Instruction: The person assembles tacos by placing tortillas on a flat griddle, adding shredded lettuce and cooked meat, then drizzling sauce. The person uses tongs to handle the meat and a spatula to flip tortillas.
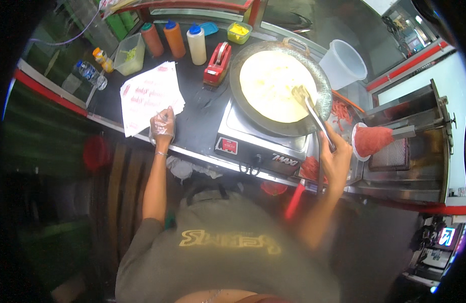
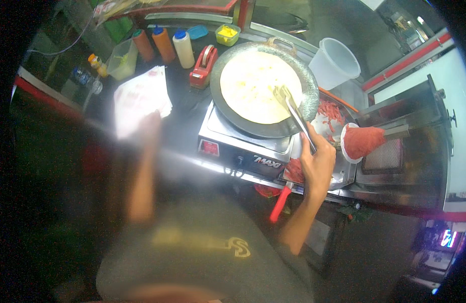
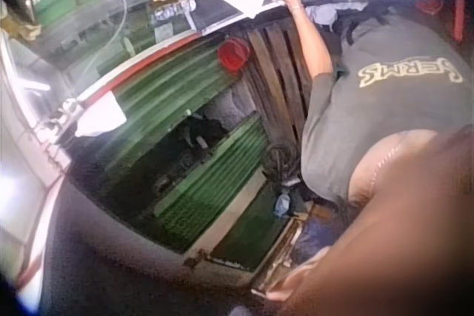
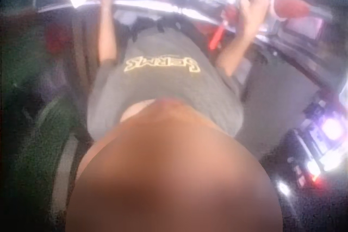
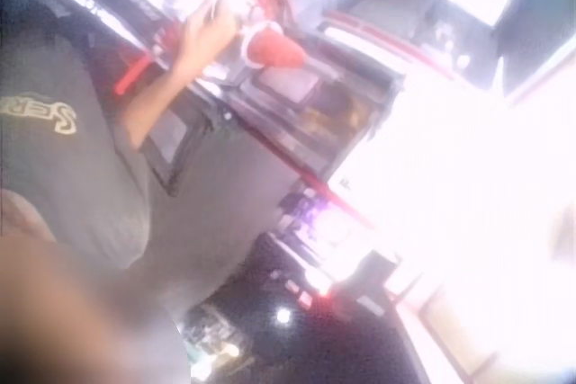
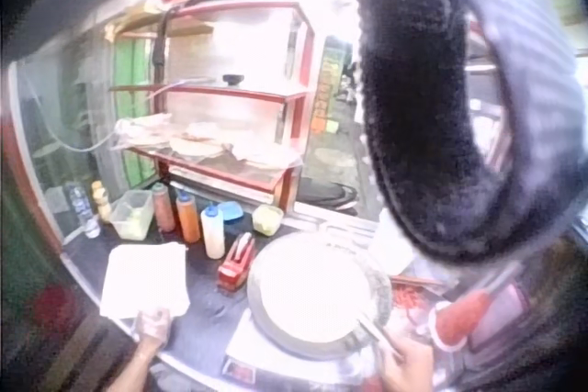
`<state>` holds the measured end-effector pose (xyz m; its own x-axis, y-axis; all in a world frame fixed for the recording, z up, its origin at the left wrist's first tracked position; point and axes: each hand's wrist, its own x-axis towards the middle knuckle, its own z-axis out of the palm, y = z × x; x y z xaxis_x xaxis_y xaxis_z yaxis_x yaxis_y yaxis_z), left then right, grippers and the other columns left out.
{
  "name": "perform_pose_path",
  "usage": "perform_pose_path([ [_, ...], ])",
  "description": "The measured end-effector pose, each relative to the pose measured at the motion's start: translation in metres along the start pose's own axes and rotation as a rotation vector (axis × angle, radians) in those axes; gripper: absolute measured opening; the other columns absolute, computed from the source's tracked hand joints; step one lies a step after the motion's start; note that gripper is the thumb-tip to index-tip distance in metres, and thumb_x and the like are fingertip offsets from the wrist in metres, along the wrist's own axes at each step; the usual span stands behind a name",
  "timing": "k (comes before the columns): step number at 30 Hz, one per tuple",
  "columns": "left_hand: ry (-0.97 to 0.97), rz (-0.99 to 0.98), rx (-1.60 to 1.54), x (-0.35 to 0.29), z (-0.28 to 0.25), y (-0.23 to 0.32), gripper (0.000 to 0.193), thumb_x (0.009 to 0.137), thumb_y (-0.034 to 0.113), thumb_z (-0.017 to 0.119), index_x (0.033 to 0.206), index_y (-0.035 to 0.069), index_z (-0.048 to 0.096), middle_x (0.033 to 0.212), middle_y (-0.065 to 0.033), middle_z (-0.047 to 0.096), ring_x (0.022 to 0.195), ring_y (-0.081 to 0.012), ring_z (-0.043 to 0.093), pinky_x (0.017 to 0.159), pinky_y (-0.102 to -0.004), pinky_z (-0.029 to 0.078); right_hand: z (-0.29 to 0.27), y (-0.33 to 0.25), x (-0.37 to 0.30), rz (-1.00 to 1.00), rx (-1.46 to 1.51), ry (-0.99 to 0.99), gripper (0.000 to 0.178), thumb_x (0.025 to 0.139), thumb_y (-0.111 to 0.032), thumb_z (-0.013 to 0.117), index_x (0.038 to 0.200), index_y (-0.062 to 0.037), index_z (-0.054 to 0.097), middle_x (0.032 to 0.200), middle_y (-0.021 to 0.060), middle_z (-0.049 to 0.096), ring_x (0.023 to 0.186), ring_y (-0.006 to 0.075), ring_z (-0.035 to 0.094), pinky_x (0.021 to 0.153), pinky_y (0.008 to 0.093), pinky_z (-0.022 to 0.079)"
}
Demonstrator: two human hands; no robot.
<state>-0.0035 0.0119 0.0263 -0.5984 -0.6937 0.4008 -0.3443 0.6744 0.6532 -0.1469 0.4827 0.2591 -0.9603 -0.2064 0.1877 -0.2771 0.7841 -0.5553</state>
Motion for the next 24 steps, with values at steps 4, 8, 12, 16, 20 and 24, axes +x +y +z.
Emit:
perform_pose_path([
  [4, 0.079, -0.028, 0.060, -0.002, -0.005, 0.014, 0.039, 0.110, 0.031, 0.062, 0.089, 0.002, 0.079, 0.072, -0.0211, 0.070, 0.071, -0.0381, 0.070, 0.072, -0.0454, 0.053, -0.014, -0.019, -0.012, -0.108, -0.049, 0.034, 0.034, 0.098, -0.014, 0.075, 0.130, -0.0011, 0.078, 0.114, 0.0293, 0.077, 0.111, 0.0397, 0.078, 0.097, 0.0431, 0.056],
  [8, -0.039, -0.190, 0.117, -0.001, -0.012, 0.025, 0.037, 0.109, 0.031, 0.063, 0.093, 0.002, 0.080, 0.082, -0.0232, 0.075, 0.074, -0.0408, 0.073, 0.073, -0.0476, 0.056, -0.007, -0.034, -0.008, -0.181, 0.322, 0.287, 0.036, 0.106, -0.016, 0.070, 0.137, 0.0010, 0.075, 0.117, 0.0188, 0.081, 0.093, 0.0291, 0.078, 0.085, 0.0395, 0.059],
  [12, -0.027, -0.159, -0.065, -0.005, -0.009, 0.021, 0.031, 0.107, 0.027, 0.065, 0.097, 0.002, 0.079, 0.090, -0.0239, 0.077, 0.082, -0.0418, 0.077, 0.075, -0.0466, 0.058, 0.037, -0.042, -0.015, -0.242, 0.939, 0.325, 0.037, 0.109, -0.014, 0.062, 0.141, 0.0050, 0.064, 0.083, 0.0040, 0.061, 0.063, 0.0066, 0.051, 0.058, 0.0223, 0.045],
  [16, 0.024, -0.081, -0.182, -0.004, -0.003, 0.005, 0.027, 0.105, 0.023, 0.065, 0.099, 0.002, 0.080, 0.097, -0.0204, 0.081, 0.092, -0.0398, 0.080, 0.079, -0.0434, 0.062, 0.080, -0.057, -0.058, 0.155, 1.157, -0.021, 0.017, 0.110, -0.023, 0.063, 0.099, -0.0116, 0.058, 0.069, -0.0031, 0.049, 0.050, 0.0055, 0.038, 0.047, 0.0220, 0.037],
  [20, -0.003, -0.087, -0.317, -0.003, -0.001, -0.003, 0.029, 0.105, 0.026, 0.065, 0.099, 0.003, 0.080, 0.100, -0.0217, 0.079, 0.090, -0.0396, 0.079, 0.080, -0.0437, 0.064, 0.150, -0.099, -0.097, 0.273, 1.089, -0.148, 0.039, 0.109, -0.014, 0.066, 0.075, -0.0129, 0.047, 0.054, -0.0053, 0.037, 0.039, 0.0054, 0.031, 0.037, 0.0248, 0.026],
  [24, -0.193, -0.027, -0.355, -0.001, -0.016, 0.000, 0.032, 0.106, 0.030, 0.064, 0.105, 0.003, 0.082, 0.095, -0.0218, 0.079, 0.082, -0.0404, 0.077, 0.075, -0.0448, 0.061, 0.198, -0.156, -0.117, 0.285, 1.119, -0.320, 0.038, 0.107, -0.017, 0.069, 0.075, -0.0158, 0.047, 0.055, -0.0063, 0.037, 0.040, 0.0060, 0.031, 0.038, 0.0273, 0.028],
])
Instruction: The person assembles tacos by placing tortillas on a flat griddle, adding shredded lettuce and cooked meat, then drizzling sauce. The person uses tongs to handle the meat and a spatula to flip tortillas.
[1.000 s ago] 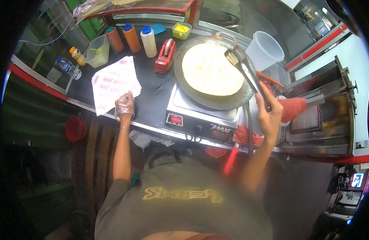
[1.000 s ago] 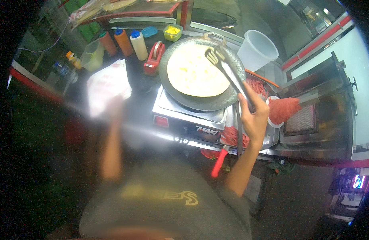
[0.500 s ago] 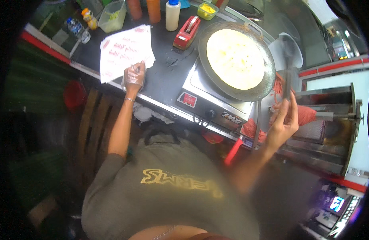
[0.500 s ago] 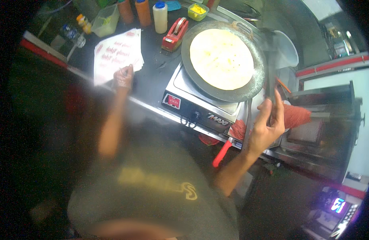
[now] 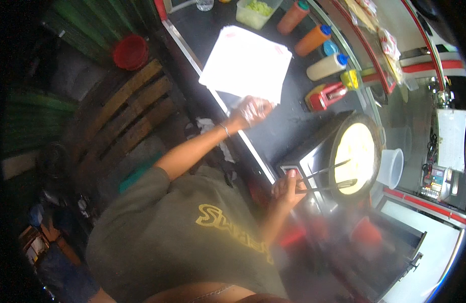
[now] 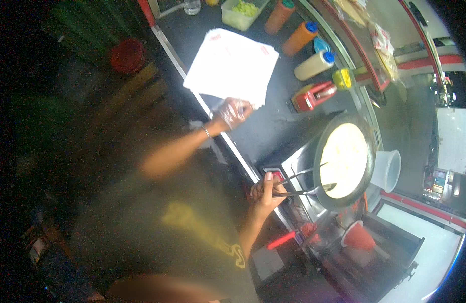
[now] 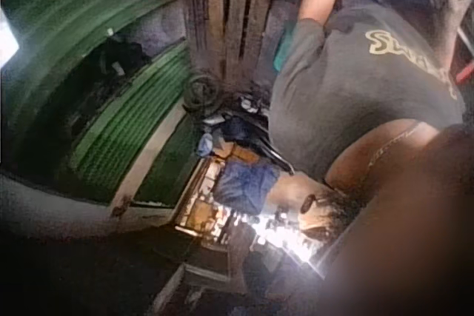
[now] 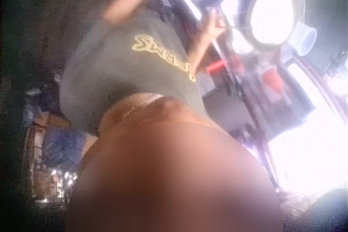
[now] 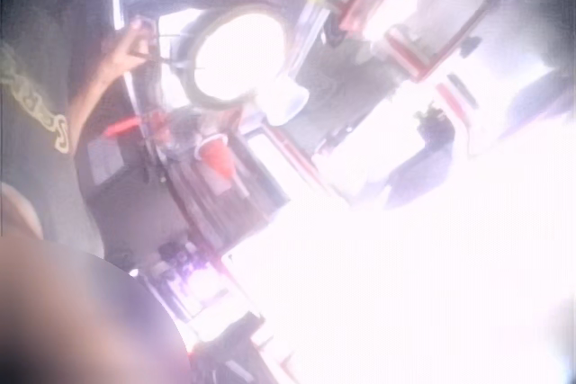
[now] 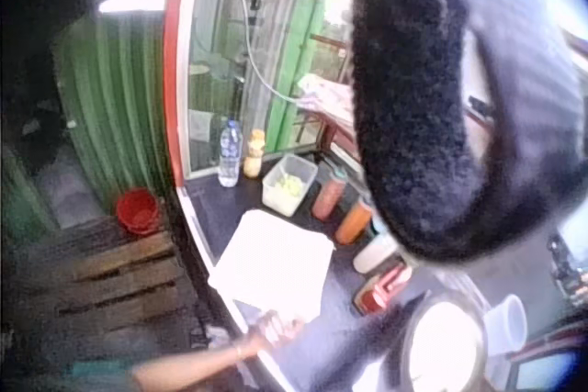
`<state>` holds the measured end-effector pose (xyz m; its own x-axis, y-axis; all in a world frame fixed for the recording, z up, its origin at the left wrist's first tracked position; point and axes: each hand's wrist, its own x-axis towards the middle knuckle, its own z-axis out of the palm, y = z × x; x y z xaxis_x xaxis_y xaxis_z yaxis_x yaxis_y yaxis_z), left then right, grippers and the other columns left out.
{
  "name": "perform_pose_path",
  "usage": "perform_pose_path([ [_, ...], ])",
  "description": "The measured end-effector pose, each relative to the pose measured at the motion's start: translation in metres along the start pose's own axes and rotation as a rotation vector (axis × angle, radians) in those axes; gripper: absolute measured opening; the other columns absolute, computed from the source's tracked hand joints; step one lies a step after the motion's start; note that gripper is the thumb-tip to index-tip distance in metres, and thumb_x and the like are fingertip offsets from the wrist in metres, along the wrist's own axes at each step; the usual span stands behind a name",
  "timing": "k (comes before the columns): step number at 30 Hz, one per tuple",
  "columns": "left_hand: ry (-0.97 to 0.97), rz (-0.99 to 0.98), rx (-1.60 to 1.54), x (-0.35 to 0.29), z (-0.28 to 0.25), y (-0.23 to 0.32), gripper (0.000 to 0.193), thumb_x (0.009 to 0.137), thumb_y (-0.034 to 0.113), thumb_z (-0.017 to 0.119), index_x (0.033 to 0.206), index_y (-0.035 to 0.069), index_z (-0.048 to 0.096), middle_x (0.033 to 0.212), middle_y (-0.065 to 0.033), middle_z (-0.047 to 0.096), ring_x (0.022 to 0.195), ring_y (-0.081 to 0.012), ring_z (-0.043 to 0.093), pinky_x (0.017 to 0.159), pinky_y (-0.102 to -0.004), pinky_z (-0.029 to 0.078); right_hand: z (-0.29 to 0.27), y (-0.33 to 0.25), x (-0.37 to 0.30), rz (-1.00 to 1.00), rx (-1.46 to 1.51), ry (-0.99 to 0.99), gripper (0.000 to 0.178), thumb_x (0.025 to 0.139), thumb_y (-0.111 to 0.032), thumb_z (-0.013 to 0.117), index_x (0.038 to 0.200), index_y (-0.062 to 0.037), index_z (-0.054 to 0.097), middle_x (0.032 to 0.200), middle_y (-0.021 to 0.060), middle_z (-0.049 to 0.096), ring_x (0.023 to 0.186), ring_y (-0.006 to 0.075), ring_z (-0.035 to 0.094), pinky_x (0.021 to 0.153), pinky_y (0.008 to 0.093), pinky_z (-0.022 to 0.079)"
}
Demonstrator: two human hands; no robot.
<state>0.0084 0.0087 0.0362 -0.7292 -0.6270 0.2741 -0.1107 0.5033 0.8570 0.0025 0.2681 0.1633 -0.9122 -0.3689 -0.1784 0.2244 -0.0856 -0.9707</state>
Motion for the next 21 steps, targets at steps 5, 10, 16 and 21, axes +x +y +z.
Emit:
perform_pose_path([
  [5, -0.025, -0.017, -0.157, 0.001, -0.030, 0.007, 0.033, 0.105, 0.028, 0.065, 0.104, 0.000, 0.082, 0.092, -0.0243, 0.078, 0.077, -0.0355, 0.077, 0.073, -0.0448, 0.060, 0.090, -0.018, 0.014, -0.393, 0.697, -0.282, 0.044, 0.107, -0.017, 0.055, 0.065, -0.0189, 0.040, 0.048, -0.0039, 0.032, 0.037, 0.0098, 0.030, 0.045, 0.0325, 0.041],
  [10, 0.076, 0.138, -0.062, 0.049, -0.084, -0.030, 0.033, 0.103, 0.025, 0.069, 0.087, -0.002, 0.076, 0.075, -0.0212, 0.073, 0.066, -0.0316, 0.071, 0.065, -0.0439, 0.054, 0.138, -0.135, 0.019, -0.881, 0.943, -0.766, 0.041, 0.101, -0.013, 0.055, 0.062, -0.0189, 0.041, 0.049, -0.0030, 0.035, 0.040, 0.0101, 0.035, 0.048, 0.0331, 0.043],
  [16, 0.270, 0.044, 0.118, 0.120, -0.153, -0.114, 0.040, 0.106, 0.031, 0.068, 0.085, -0.003, 0.075, 0.077, -0.0262, 0.069, 0.066, -0.0393, 0.069, 0.064, -0.0490, 0.050, 0.193, -0.225, -0.012, -0.918, 0.886, -1.135, 0.034, 0.093, -0.009, 0.055, 0.061, -0.0173, 0.046, 0.052, -0.0019, 0.043, 0.042, 0.0101, 0.040, 0.049, 0.0306, 0.042],
  [21, 0.220, -0.114, 0.259, 0.127, -0.164, -0.140, 0.034, 0.103, 0.037, 0.073, 0.095, 0.006, 0.085, 0.077, -0.0239, 0.071, 0.069, -0.0423, 0.069, 0.066, -0.0514, 0.050, 0.233, -0.235, -0.036, -0.919, 0.973, -1.197, 0.028, 0.086, -0.005, 0.056, 0.061, -0.0160, 0.050, 0.054, -0.0009, 0.049, 0.045, 0.0102, 0.044, 0.050, 0.0284, 0.041],
])
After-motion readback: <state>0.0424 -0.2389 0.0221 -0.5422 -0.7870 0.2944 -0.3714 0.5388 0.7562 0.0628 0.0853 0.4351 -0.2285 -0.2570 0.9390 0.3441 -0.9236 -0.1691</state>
